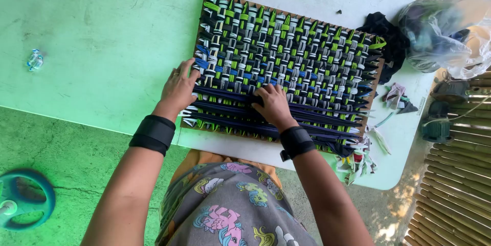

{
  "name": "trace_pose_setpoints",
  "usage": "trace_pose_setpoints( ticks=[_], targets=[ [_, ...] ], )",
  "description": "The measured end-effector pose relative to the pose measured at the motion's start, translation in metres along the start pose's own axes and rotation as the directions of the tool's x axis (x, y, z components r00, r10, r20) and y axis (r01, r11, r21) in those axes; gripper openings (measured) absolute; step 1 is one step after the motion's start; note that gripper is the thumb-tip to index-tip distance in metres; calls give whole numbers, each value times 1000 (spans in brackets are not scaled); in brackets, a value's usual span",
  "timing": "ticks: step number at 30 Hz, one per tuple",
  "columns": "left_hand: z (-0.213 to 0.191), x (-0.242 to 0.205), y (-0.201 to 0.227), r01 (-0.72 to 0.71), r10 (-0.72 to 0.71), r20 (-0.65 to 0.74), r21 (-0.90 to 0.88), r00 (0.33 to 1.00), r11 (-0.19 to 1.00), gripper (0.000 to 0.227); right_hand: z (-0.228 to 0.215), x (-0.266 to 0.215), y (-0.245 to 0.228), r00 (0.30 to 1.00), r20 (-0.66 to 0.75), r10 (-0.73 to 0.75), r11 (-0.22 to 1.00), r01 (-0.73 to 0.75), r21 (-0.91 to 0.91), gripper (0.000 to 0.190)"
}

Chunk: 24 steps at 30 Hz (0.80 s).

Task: The person weaves fabric strips onto a wooden frame by hand, pulling and passing blue strips through the frame to create a mat.

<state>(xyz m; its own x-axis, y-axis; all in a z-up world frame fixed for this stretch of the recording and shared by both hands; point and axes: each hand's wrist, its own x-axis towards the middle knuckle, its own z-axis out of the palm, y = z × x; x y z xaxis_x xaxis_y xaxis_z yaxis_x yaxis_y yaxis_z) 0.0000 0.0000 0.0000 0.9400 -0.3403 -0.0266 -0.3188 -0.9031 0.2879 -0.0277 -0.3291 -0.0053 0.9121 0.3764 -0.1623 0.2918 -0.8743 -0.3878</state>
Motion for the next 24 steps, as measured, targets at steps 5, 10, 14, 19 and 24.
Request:
trace_pose_setpoints(
  ticks=[5, 10, 14, 19, 24],
  targets=[
    [-4, 1, -10, 169, -119, 231, -210, 966, 963, 57, 17, 35, -43, 996, 66, -60, 998, 61, -10, 44],
    [10, 2, -28, 136, -82, 218, -243, 972, 960, 52, 46, 61, -45, 990, 91, -111, 992, 116, -49, 38],
    [3, 3, -31, 129, -64, 245, -260, 967, 957, 51, 61, 73, -35, 985, 171, -11, 995, -6, 97, 46],
    [5, 3, -29, 93, -48, 177, -257, 983, 962, 53, 51, 75, -55, 986, 168, 0, 987, -27, 157, 57],
    [5, 6, -27, 61, -28, 185, -178, 982, 982, 60, 43, 75, -69, 972, 214, 96, 990, -115, 78, 71]
  ],
)
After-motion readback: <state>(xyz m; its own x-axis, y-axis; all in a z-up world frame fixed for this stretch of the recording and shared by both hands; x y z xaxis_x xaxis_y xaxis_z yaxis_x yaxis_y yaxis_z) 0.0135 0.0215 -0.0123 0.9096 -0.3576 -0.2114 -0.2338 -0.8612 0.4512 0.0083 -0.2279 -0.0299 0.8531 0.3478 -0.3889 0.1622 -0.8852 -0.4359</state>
